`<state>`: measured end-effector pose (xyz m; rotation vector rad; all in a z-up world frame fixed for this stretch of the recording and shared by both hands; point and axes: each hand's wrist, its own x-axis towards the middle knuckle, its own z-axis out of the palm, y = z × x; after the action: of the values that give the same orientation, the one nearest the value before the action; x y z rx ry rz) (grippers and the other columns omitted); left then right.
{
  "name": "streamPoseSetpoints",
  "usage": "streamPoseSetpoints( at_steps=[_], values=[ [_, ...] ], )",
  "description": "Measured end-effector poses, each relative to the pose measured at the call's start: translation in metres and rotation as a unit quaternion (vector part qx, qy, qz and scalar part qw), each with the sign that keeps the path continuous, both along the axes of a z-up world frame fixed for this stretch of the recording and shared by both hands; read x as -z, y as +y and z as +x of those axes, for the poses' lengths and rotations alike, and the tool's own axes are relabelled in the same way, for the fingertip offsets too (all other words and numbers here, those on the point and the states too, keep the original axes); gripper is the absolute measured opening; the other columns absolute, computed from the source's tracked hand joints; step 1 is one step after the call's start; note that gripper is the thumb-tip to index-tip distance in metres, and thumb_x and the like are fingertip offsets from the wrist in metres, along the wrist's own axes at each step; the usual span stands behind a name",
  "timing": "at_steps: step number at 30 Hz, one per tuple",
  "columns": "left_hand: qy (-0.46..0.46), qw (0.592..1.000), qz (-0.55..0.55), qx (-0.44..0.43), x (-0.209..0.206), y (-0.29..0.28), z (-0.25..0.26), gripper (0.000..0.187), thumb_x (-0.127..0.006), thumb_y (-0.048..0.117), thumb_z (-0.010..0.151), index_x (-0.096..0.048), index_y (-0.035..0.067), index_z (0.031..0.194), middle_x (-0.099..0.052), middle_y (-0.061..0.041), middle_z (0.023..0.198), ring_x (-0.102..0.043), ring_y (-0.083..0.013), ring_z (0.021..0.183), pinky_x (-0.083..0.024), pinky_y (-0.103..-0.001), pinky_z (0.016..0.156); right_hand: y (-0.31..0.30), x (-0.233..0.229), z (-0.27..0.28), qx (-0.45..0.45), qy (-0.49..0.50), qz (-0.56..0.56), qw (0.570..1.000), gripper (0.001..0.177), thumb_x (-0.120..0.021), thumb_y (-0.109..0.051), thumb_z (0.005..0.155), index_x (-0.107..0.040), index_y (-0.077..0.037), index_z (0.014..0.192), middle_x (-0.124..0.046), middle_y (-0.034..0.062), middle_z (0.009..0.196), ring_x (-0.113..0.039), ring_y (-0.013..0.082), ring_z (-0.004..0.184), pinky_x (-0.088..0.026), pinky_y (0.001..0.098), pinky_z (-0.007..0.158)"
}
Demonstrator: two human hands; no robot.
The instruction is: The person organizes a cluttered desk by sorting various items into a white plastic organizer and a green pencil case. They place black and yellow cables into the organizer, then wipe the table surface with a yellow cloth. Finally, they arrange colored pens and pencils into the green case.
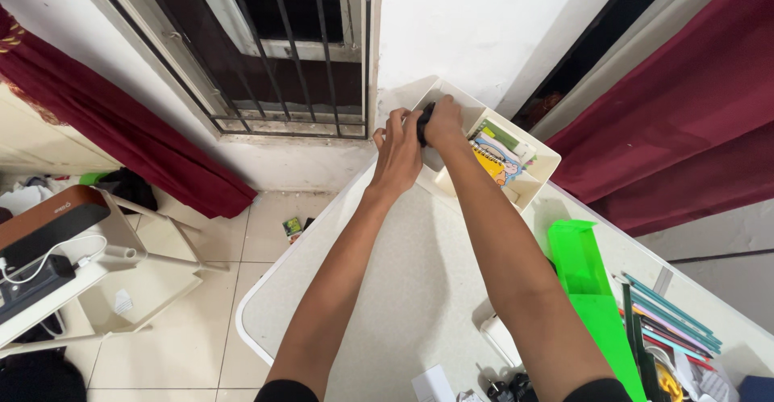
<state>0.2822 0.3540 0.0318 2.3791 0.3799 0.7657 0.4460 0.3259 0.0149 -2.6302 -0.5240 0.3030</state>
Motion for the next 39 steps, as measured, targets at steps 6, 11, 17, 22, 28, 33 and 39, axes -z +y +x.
streamPoseSetpoints(
  at_steps=[6,11,17,22,28,33,39],
  values=[
    [0.002,1.000,-0.003,-0.025,0.005,-0.002,-0.004,0.050,-0.054,-0.004,0.094,-0.046,0.004,0.143,-0.046,-0.015,0.141,-0.046,-0.0327,0.136,-0.025,-0.060,0.110,-0.016,-0.011,-0.012,-0.060,-0.069,0.040,0.995,0.053,-0.084,-0.009,0.076,-0.055,0.003,0.119,-0.064,0.0302,0.118,-0.063,0.0496,0.112,-0.055,0.0489,0.092],
    [-0.019,0.999,0.018,-0.025,0.000,-0.009,-0.018,0.044,-0.049,0.004,0.101,-0.046,0.004,0.145,-0.048,-0.016,0.147,-0.038,-0.0332,0.146,-0.022,-0.058,0.114,-0.043,-0.040,-0.047,-0.166,-0.189,0.165,0.954,0.036,-0.074,-0.008,0.086,-0.060,0.004,0.118,-0.065,0.0300,0.111,-0.063,0.0493,0.104,-0.052,0.0520,0.089],
    [-0.032,0.998,0.032,-0.040,-0.020,-0.033,-0.050,0.043,-0.053,0.004,0.098,-0.050,0.006,0.141,-0.049,-0.017,0.148,-0.040,-0.0343,0.146,-0.024,-0.057,0.113,-0.091,-0.099,-0.124,-0.202,-0.189,0.251,0.928,0.025,-0.067,-0.008,0.094,-0.067,0.000,0.118,-0.068,0.0223,0.118,-0.064,0.0424,0.109,-0.052,0.0481,0.093],
    [-0.037,0.999,0.033,-0.020,-0.032,-0.066,-0.085,0.042,-0.056,0.004,0.095,-0.055,0.006,0.137,-0.054,-0.016,0.145,-0.044,-0.0336,0.143,-0.027,-0.056,0.112,-0.139,-0.107,-0.175,-0.223,-0.213,0.286,0.907,0.032,-0.065,-0.005,0.093,-0.067,0.000,0.125,-0.066,0.0216,0.130,-0.061,0.0422,0.122,-0.050,0.0466,0.102],
    [-0.040,0.998,0.049,0.007,-0.043,-0.118,-0.136,0.042,-0.057,0.003,0.094,-0.057,0.004,0.135,-0.056,-0.015,0.142,-0.045,-0.0331,0.141,-0.028,-0.056,0.110,-0.195,-0.102,-0.224,-0.205,-0.186,0.301,0.913,0.034,-0.063,-0.004,0.094,-0.066,0.001,0.128,-0.066,0.0218,0.135,-0.057,0.0405,0.133,-0.047,0.0454,0.110],
    [-0.020,0.999,0.027,0.029,-0.041,-0.167,-0.183,0.037,-0.058,0.005,0.095,-0.060,0.006,0.132,-0.058,-0.013,0.140,-0.046,-0.0322,0.139,-0.027,-0.055,0.108,-0.247,-0.094,-0.272,-0.169,-0.134,0.309,0.926,0.033,-0.062,-0.003,0.094,-0.066,0.002,0.126,-0.066,0.0229,0.134,-0.056,0.0405,0.135,-0.047,0.0451,0.111],
    [0.010,0.998,0.001,0.060,-0.028,-0.221,-0.230,0.035,-0.060,0.009,0.095,-0.063,0.007,0.130,-0.059,-0.013,0.135,-0.048,-0.0307,0.136,-0.026,-0.055,0.108,-0.305,-0.080,-0.325,-0.126,-0.106,0.303,0.939,0.031,-0.063,-0.004,0.093,-0.067,0.002,0.124,-0.067,0.0235,0.133,-0.057,0.0400,0.135,-0.048,0.0445,0.110]
  ],
)
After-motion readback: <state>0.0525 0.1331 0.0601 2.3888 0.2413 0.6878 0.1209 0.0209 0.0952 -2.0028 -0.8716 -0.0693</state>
